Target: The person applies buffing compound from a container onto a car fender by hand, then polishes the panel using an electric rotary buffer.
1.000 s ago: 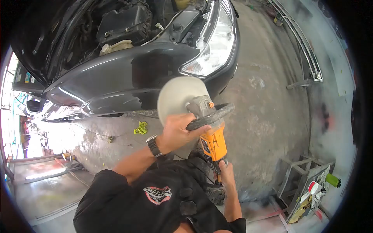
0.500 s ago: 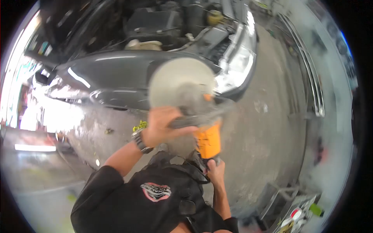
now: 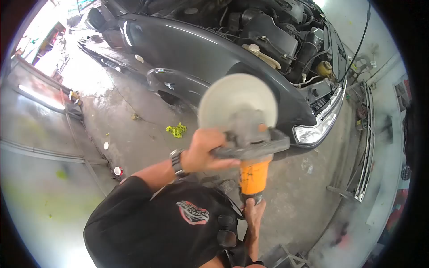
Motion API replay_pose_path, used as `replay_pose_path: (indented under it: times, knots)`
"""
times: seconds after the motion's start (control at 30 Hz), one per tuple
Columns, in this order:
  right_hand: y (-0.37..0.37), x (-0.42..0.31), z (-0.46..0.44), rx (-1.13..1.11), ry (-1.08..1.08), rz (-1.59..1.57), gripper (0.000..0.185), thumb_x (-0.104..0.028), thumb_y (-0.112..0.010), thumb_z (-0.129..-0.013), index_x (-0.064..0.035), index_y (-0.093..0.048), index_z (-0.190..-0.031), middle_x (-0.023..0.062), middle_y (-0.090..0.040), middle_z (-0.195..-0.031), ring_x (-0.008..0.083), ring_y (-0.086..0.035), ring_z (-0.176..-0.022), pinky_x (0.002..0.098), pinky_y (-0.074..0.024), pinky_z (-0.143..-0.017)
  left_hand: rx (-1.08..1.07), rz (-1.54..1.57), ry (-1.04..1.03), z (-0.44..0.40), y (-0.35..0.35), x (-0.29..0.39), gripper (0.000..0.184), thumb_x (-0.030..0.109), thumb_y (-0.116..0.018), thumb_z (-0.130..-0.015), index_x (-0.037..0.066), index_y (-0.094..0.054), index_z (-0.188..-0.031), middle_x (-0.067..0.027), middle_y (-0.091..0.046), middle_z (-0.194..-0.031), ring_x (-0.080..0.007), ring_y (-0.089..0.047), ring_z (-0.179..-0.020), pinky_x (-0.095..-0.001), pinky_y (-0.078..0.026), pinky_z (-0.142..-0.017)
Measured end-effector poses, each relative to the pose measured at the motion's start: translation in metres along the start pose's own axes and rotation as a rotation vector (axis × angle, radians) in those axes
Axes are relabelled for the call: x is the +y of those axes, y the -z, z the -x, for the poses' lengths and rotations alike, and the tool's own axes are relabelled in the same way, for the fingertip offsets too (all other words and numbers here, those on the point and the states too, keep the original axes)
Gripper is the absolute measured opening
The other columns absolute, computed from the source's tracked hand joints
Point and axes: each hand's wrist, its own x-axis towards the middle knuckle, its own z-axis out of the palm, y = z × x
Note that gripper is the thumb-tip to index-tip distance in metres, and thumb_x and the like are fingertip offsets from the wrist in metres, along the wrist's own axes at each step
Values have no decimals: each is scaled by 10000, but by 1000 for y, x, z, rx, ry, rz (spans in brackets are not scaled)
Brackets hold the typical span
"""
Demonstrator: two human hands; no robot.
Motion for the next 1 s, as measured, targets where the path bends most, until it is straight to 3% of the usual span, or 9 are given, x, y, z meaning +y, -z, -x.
replay_pose_path:
  times: [0.07,0.17,0.3,0.5,0.57,0.63,0.7,0.8,1.0]
  knots:
    - [-17,2,15,-38,-91,53,602,-536,-723,-797,48,-636,-911,-2,-591,-694,86,-539,-585,273,-439,-501,-26,38,33,36,18,-5,442,383,-893,-659,62,-589,-675,-83,-507,-594,-279,-520,-520,-362,-397,-498]
    - [-39,59,29,-1,13,42,605,-528,-711,-794,57,-638,-932,-8,-598,-703,95,-535,-631,286,-443,-541,-86,161,17,70,23,-20,462,384,-901,-647,76,-556,-656,-70,-482,-586,-280,-499,-508,-368,-373,-489]
    - [-75,71,53,176,15,12,643,-561,-712,-792,56,-639,-955,22,-625,-804,111,-545,-701,290,-448,-587,-134,333,-37,83,7,-49,504,373,-915,-627,93,-496,-631,-62,-457,-581,-275,-485,-513,-386,-354,-491]
    - [-138,91,46,237,-4,-30,531,-385,-756,-814,66,-658,-1077,77,-702,-931,180,-655,-871,320,-519,-776,-138,317,-17,107,40,-104,495,396,-922,-590,97,-530,-634,-51,-477,-597,-260,-511,-545,-372,-386,-517]
    - [-167,75,27,145,11,101,731,-589,-776,-756,56,-637,-1071,39,-671,-874,143,-605,-802,316,-499,-719,-104,294,-24,122,79,-129,503,455,-904,-599,100,-550,-638,-35,-486,-599,-243,-508,-537,-360,-396,-524]
    - [-196,67,1,57,59,200,688,-501,-805,-749,61,-637,-1108,65,-704,-920,142,-629,-838,322,-512,-762,4,155,-9,138,115,-146,603,608,-790,-716,69,-526,-662,-46,-495,-583,-238,-510,-519,-360,-389,-516]
    - [-228,72,-20,45,192,176,672,-455,-809,-750,66,-631,-1135,88,-724,-955,143,-646,-876,328,-517,-806,161,37,-25,141,140,-155,641,638,-753,-743,57,-497,-661,-52,-478,-583,-238,-487,-509,-359,-380,-506]
    - [-252,72,-29,-29,87,146,691,-458,-818,-727,6,-632,-1204,163,-728,-971,249,-717,-952,347,-524,-832,92,131,27,142,167,-162,611,547,-849,-666,60,-482,-636,-38,-465,-557,-224,-480,-493,-344,-387,-501]
    - [-235,103,-19,103,134,23,733,-523,-799,-735,24,-628,-1192,134,-728,-962,222,-709,-898,353,-527,-819,-119,157,-98,121,126,-147,604,510,-883,-628,83,-455,-626,-26,-419,-540,-223,-440,-470,-337,-361,-483]
